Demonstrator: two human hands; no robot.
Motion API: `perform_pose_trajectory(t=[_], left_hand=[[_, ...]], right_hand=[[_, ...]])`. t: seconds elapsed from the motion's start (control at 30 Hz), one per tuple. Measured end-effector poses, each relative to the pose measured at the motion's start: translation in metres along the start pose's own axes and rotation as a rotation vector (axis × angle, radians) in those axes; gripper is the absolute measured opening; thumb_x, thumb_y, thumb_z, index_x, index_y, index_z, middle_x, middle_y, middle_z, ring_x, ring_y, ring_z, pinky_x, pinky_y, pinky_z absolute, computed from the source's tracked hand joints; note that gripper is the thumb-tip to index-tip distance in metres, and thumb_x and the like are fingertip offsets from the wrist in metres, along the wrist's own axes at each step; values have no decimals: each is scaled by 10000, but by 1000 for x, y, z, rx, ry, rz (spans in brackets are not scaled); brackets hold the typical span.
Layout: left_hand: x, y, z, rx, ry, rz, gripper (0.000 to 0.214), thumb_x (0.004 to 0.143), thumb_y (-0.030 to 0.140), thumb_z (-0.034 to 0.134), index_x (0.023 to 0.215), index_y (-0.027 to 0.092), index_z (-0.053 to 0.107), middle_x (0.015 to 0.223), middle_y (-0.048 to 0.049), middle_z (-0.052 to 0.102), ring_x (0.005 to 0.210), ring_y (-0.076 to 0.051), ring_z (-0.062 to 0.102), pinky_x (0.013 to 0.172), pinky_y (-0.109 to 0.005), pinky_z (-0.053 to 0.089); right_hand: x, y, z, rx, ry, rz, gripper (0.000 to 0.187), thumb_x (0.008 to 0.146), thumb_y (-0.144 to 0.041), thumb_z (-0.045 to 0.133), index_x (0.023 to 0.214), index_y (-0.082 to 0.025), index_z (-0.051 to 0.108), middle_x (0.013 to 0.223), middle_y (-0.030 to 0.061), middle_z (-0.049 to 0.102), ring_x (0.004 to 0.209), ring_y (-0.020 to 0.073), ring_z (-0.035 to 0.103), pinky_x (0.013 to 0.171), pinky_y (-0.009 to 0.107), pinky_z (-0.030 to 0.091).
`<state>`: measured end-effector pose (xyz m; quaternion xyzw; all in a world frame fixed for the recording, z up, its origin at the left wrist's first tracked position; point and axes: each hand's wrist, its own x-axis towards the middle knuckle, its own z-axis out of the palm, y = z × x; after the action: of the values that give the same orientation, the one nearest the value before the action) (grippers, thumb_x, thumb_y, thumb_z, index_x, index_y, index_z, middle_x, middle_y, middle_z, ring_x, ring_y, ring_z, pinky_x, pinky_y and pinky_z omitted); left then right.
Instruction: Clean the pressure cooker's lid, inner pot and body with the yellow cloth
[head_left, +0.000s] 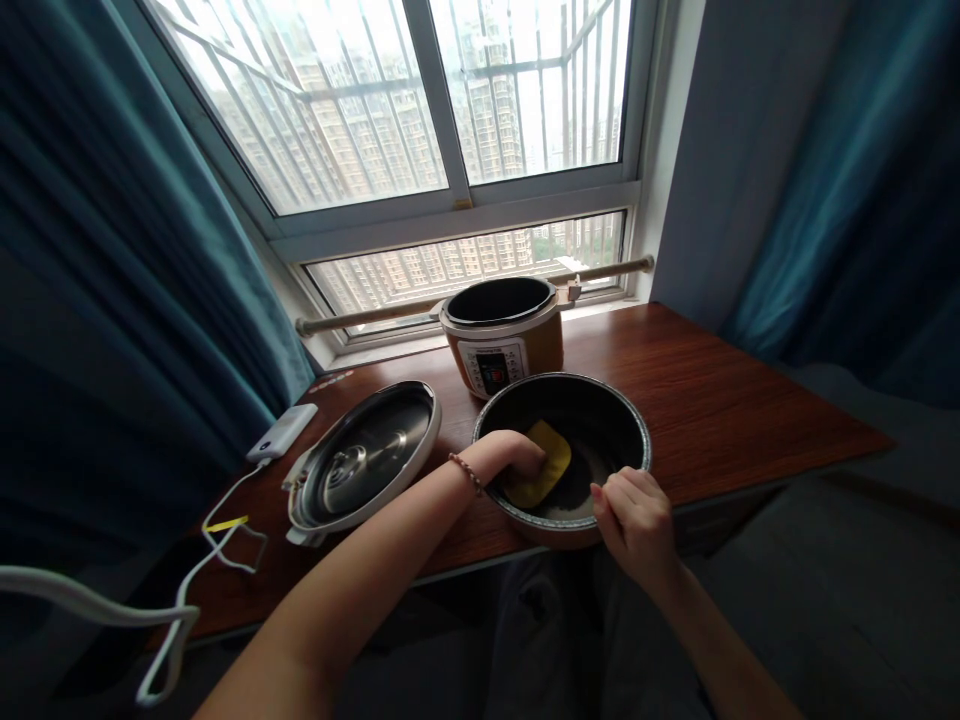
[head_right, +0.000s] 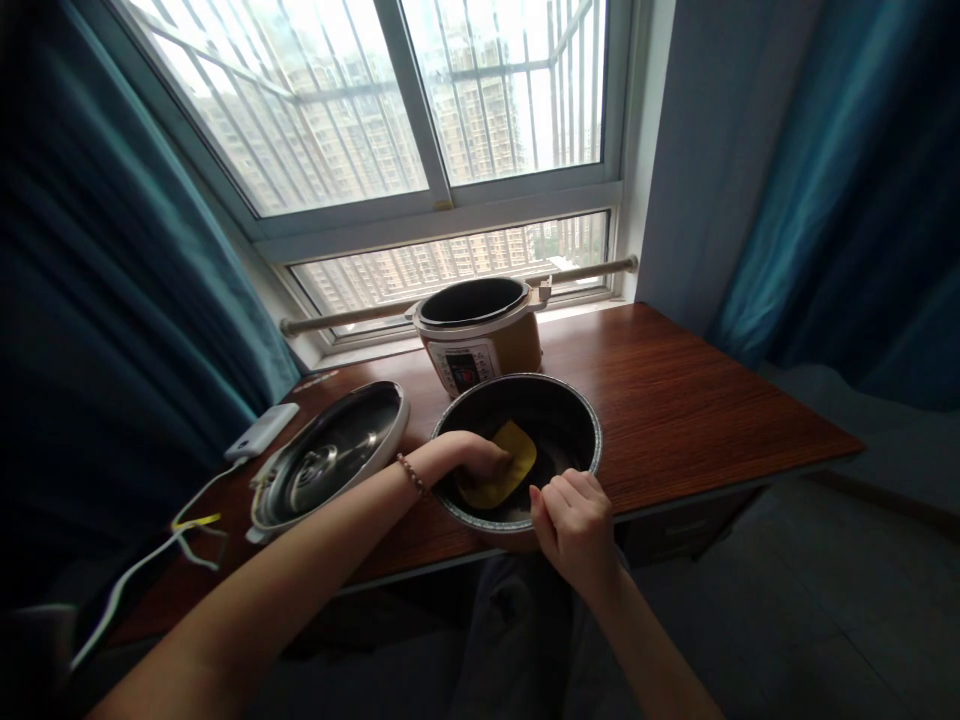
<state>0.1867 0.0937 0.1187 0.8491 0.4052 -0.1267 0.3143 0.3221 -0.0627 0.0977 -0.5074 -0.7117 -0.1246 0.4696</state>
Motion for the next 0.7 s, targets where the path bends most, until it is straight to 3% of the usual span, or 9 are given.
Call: perform_pose_trajectory(t=[0.1,0.17,0.23,0.33,0.4,0.47,0.53,0.6,0.7], left_hand=[[-19,11,-10,-33,-334,54,320,643,49,654,938,171,671,726,13,691,670,-158,629,609,-245,496],[-37,18,-19,-69,-388,126,386,729,82,569,1092,205,616,821,10,700,717,-148,635,626,-231,488],[-60,25,-25,-62,-180,204,356,814,139,473,1151,189,578,887,-21,693,752,-152,631,654,-243,482],[-99,35,-16,-61,415,269,266,868,239,431,1040,176,624,924,-39,679,812,-165,619,723,-264,474],[-122,41,7,-153,725,258,254,894,256,399,971,185,630,922,-31,673,838,-153,616,758,-259,474],[-136,46,42,-234,957,254,244,903,222,383,941,174,620,936,-41,672,875,-144,617,795,-255,478],[-139,47,78,-192,1136,293,256,889,154,395,1069,167,577,1079,-66,640,1038,-159,572,945,-311,422],[-134,43,107,-88,1210,324,313,866,103,410,1147,166,534,1160,-78,603,1131,-176,519,1023,-373,354],[-123,35,128,29,1259,361,375,839,77,423,1195,166,502,1193,-89,582,1191,-202,470,1039,-425,327]], right_hand=[[1,0,0,-7,-3,-6,315,860,-146,441,557,-187,364,550,-8,382,601,129,356,602,304,264],[2,-1,-1,-15,-17,-1,319,867,-150,436,557,-185,366,548,-7,383,599,129,359,605,301,269],[3,-2,-3,-25,-48,13,330,877,-164,427,553,-184,366,548,-4,388,599,129,364,609,299,273],[6,-6,-8,-38,-139,57,343,894,-202,407,553,-181,379,556,2,410,603,132,378,616,295,279],[9,-7,-14,-31,-224,104,353,905,-242,394,557,-179,398,568,7,435,610,134,397,621,289,287],[16,-8,-22,12,-329,170,365,912,-283,380,565,-178,423,587,13,469,620,135,427,623,279,300],[26,-7,-30,69,-445,243,358,911,-314,375,593,-178,467,626,20,520,640,136,468,621,265,317],[42,-6,-33,90,-566,303,340,907,-323,369,635,-179,515,675,27,572,655,137,507,610,253,330],[71,-6,-20,107,-849,277,297,888,-306,385,713,-174,585,740,43,629,667,140,553,597,239,351]])
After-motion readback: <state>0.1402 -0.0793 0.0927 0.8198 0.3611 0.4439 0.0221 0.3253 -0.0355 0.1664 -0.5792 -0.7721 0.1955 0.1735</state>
